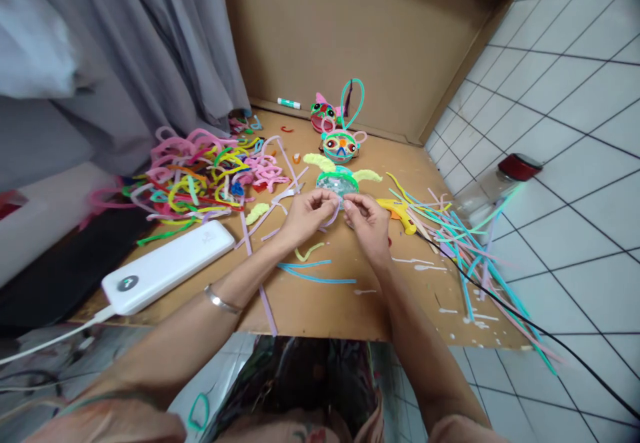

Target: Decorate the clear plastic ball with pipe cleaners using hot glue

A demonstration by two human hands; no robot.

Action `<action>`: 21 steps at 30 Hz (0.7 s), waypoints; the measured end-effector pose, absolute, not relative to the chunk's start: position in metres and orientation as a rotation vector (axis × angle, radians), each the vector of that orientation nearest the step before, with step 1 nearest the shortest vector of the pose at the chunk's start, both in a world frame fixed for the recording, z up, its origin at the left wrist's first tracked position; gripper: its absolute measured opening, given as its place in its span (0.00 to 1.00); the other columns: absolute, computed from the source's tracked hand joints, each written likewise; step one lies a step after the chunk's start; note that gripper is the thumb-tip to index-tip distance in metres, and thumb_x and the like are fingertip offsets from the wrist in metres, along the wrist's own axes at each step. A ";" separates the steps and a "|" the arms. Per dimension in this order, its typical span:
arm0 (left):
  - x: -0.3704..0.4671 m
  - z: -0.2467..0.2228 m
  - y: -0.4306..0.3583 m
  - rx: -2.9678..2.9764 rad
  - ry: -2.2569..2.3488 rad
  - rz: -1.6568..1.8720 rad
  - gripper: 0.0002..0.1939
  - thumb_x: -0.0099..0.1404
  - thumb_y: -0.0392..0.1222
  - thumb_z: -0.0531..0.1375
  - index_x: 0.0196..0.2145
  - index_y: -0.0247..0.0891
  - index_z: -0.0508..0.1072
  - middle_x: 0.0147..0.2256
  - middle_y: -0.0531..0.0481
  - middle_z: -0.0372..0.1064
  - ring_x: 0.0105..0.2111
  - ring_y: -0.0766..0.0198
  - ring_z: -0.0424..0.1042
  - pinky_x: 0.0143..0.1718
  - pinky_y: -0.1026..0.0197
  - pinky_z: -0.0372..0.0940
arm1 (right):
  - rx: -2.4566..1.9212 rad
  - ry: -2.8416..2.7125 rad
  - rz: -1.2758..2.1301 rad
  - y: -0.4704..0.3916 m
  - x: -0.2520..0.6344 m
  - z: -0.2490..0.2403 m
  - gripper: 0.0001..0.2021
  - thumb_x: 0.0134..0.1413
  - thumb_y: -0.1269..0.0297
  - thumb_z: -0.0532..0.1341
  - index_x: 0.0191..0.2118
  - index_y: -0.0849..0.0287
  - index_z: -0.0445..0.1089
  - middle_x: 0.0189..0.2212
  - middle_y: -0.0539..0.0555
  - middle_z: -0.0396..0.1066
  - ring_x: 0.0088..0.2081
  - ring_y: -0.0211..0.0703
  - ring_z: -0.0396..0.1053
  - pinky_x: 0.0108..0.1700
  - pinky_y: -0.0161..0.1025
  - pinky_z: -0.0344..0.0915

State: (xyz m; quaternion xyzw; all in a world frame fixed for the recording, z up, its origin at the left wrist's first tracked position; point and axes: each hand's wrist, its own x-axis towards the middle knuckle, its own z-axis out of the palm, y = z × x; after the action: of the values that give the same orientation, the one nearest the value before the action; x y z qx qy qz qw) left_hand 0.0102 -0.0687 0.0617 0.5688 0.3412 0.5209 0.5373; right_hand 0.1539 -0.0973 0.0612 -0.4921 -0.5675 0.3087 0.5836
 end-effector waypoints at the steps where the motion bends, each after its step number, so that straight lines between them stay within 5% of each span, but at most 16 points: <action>1: 0.011 0.060 -0.069 1.384 0.803 1.217 0.15 0.54 0.51 0.66 0.28 0.35 0.73 0.20 0.57 0.60 0.20 0.72 0.57 0.22 0.67 0.53 | -1.143 -1.325 0.718 -0.097 0.155 0.061 0.10 0.51 0.55 0.65 0.35 0.55 0.77 0.32 0.51 0.75 0.30 0.37 0.69 0.34 0.35 0.68; 12: 0.016 0.050 -0.071 1.491 0.846 1.239 0.11 0.57 0.47 0.64 0.28 0.35 0.73 0.22 0.55 0.63 0.22 0.70 0.59 0.26 0.67 0.57 | -1.168 -1.197 0.878 -0.094 0.157 0.065 0.13 0.42 0.53 0.69 0.28 0.58 0.73 0.21 0.47 0.70 0.23 0.33 0.65 0.27 0.33 0.66; 21: 0.019 0.056 -0.074 1.346 0.800 1.253 0.16 0.53 0.51 0.68 0.28 0.35 0.73 0.23 0.55 0.65 0.23 0.71 0.61 0.26 0.67 0.57 | -1.134 -1.235 0.846 -0.094 0.155 0.065 0.15 0.46 0.50 0.66 0.27 0.56 0.68 0.18 0.44 0.66 0.22 0.33 0.63 0.28 0.32 0.65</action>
State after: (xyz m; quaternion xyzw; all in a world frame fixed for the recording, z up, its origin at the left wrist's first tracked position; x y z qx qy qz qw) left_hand 0.0190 -0.0741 0.0556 0.5658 0.3363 0.5267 0.5380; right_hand 0.1548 -0.0942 0.0653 -0.4872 -0.5306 0.3635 0.5907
